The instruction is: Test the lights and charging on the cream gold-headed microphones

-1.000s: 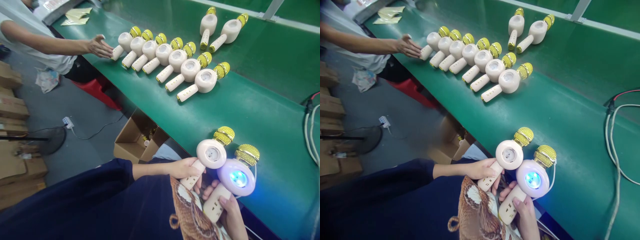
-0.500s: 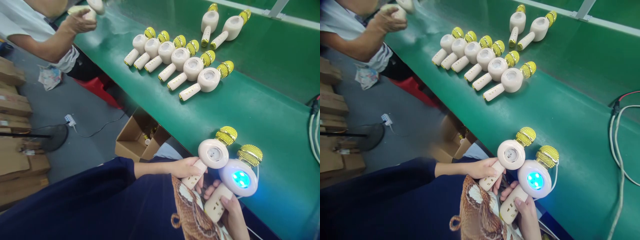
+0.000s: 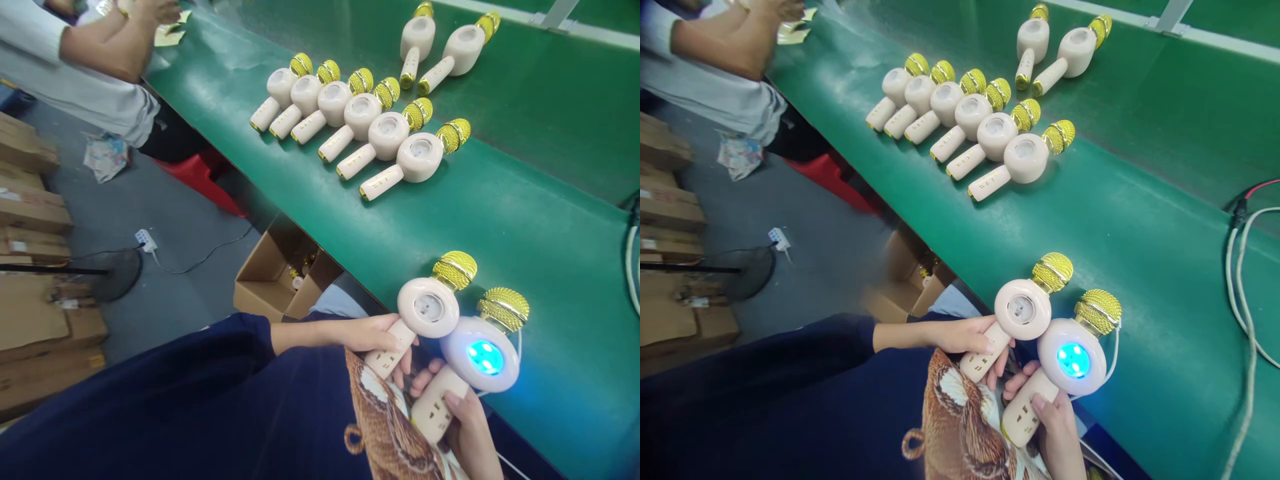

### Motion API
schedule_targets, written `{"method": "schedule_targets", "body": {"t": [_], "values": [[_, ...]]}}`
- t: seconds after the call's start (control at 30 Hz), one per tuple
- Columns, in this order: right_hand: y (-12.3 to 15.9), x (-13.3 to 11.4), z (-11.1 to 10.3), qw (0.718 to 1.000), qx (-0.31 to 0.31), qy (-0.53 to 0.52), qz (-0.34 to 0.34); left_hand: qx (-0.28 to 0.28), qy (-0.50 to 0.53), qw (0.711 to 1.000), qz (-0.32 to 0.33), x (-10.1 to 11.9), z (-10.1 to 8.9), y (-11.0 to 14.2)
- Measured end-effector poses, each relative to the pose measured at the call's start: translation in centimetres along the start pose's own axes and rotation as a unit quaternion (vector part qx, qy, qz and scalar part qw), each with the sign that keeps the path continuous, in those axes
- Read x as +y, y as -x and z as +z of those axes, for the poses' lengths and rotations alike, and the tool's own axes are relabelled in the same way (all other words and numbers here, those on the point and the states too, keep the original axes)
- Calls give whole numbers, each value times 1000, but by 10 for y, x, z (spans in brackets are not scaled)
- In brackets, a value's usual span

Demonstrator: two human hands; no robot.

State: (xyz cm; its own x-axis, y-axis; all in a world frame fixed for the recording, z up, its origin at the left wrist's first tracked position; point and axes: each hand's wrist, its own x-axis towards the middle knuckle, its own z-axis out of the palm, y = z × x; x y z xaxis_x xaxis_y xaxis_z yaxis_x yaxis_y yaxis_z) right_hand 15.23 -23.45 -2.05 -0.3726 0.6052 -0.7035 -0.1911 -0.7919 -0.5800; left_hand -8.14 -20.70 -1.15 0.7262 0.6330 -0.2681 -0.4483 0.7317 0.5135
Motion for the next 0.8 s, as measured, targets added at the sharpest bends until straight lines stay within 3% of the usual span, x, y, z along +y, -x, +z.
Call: {"method": "schedule_targets", "body": {"t": [0.13,0.27,0.33,0.4,0.47,0.67,0.8], "values": [[-3,3,-8,999,-31,12,14,3,11,1000,-2,-1,-2,-1],[-1,-2,7,1000,-10,-18,-4,11,5,1000,-9,-4,-6,-1],[1,-5,18,998,-27,-44,-20,38,-15,999,-6,-4,-2,0],[0,-8,27,994,-94,-59,-17,98,-39,994,1,-4,2,2],[-5,-11,32,994,-88,-57,-36,133,-55,989,-6,-1,3,3],[-20,-20,30,993,-82,-59,-62,101,-73,992,-15,8,-9,-1],[-17,-21,33,991,-96,-67,-59,150,-86,984,-46,8,-2,2]]}}
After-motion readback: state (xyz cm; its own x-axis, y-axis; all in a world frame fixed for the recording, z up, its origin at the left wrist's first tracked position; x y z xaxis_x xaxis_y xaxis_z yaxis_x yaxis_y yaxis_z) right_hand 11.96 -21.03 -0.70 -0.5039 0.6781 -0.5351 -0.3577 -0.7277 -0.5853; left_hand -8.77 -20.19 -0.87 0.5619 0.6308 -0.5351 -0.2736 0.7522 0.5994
